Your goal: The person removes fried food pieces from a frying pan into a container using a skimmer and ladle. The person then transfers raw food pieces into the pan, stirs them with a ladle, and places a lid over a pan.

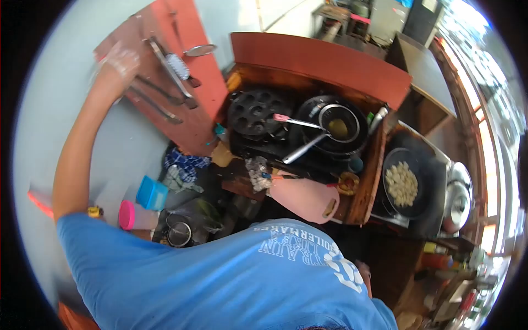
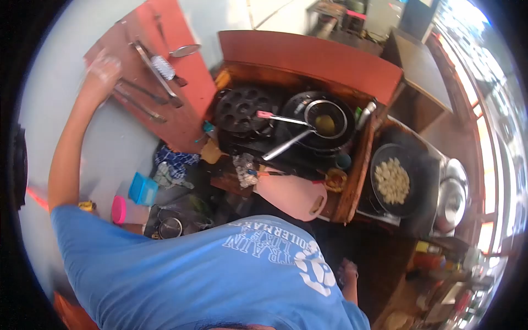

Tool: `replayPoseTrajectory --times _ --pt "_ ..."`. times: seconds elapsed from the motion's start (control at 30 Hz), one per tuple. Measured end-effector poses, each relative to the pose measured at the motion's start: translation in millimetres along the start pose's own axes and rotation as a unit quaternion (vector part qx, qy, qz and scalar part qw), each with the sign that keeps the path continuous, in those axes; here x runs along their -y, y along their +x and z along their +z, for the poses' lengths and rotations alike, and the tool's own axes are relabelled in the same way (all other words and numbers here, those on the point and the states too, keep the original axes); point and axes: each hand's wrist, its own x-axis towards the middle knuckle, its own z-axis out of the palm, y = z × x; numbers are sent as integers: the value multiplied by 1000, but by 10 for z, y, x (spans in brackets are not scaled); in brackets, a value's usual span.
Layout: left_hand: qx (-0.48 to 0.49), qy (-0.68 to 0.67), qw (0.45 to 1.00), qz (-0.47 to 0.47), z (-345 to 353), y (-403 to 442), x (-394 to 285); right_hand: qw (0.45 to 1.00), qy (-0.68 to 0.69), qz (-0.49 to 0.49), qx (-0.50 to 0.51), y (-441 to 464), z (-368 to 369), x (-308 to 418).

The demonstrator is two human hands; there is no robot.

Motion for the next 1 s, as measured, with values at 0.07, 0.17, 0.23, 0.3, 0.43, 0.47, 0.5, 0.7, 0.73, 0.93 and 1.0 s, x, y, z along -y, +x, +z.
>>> replayPoseTrajectory --times 0.07,0.17,0.23,0.3,0.43,0.47,0.5,0.7,0.73,0.93,1.0 --pt "101 -22 994 -22 -429 -68 -212 999 -5 2 -42 -175 121 169" --pt "202 -102 974 -6 -838 -11 -592 995 -19 5 -95 -321 204 187" --pt "139 -169 976 10 -926 104 -879 994 -8 27 -106 -375 246 137" --pt "-48 -240 969 36 -787 334 -1134 992 -3 57 -114 -435 324 144" --pt "-324 -250 905 114 -147 1555 -1809 984 60 121 -114 -753 470 270" --pt "-355 -297 879 117 -164 1958 -2061 985 60 91 -137 -762 481 238" --pt "-281 -285 909 120 -148 2355 -2316 983 59 62 -161 -795 494 201" --pt "-86 -290 922 243 -888 3681 -3438 966 176 14 -188 -1325 827 -238" --pt "-95 -291 917 256 -887 3836 -3624 963 192 23 -190 -1421 897 -408" --pt "5 -288 906 309 -1171 4337 -4311 920 271 132 -252 -2042 1460 -1311" --pt "21 -263 912 313 -1163 4481 -4555 941 223 125 -223 -2313 1611 -1441"
